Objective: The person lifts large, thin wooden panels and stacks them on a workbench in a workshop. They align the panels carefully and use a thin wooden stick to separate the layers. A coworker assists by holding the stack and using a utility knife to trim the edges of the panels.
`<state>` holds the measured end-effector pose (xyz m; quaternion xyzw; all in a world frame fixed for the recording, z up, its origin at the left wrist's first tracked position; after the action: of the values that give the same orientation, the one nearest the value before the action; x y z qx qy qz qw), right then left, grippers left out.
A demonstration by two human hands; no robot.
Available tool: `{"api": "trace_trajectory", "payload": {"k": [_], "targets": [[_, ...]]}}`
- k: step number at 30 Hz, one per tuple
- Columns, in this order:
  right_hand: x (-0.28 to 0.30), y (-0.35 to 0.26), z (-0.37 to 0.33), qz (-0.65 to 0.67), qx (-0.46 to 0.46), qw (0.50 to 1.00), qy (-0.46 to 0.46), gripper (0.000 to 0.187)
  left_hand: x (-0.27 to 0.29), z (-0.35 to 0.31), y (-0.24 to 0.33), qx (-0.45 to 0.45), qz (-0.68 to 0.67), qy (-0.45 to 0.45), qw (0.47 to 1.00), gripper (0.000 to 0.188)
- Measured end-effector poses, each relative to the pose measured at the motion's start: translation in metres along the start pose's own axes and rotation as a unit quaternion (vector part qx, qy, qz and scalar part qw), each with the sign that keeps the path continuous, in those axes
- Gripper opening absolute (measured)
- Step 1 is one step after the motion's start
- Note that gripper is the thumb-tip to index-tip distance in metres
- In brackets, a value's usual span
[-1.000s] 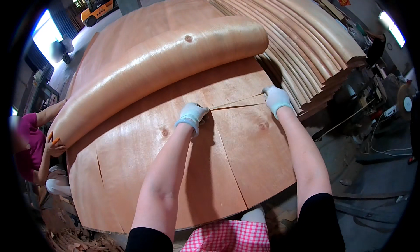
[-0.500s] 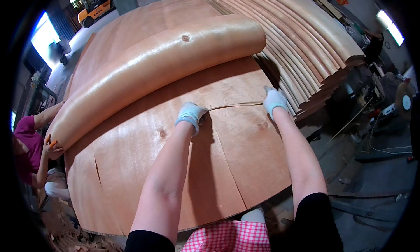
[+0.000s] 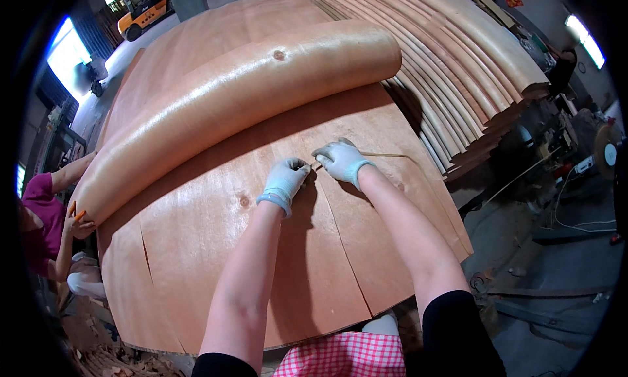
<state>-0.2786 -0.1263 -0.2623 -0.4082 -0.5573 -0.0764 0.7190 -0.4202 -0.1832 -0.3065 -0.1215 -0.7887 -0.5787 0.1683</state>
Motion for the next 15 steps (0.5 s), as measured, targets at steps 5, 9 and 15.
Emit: {"api": "trace_trajectory", "payload": {"k": [5,9,15], "targets": [[0.006,0.013,-0.01,0.052,-0.156,0.984,-0.071,0.032,-0.008,-0.014,0.011,0.019,0.026,-0.018,0.999,0.017],[0.019,0.001,-0.008,0.155,-0.183,0.968,-0.074,0.035,0.007,0.007,-0.022,-0.009,-0.034,0.013,0.999,0.011],[0.02,0.008,-0.019,0.111,-0.232,0.965,-0.058,0.033,-0.001,0.004,0.001,0.054,0.071,0.021,0.996,0.014]]}}
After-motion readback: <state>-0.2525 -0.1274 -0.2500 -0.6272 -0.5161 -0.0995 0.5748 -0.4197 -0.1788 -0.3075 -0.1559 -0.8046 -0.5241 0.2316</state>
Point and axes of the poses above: each hand's wrist, its own z-axis towards the middle knuckle, its own x-axis out of the back of the hand, y = z × x, the point moved 5 cm from there along z, towards the middle knuckle, and after that the axes turned 11 degrees about z, right-handed, at the moved point
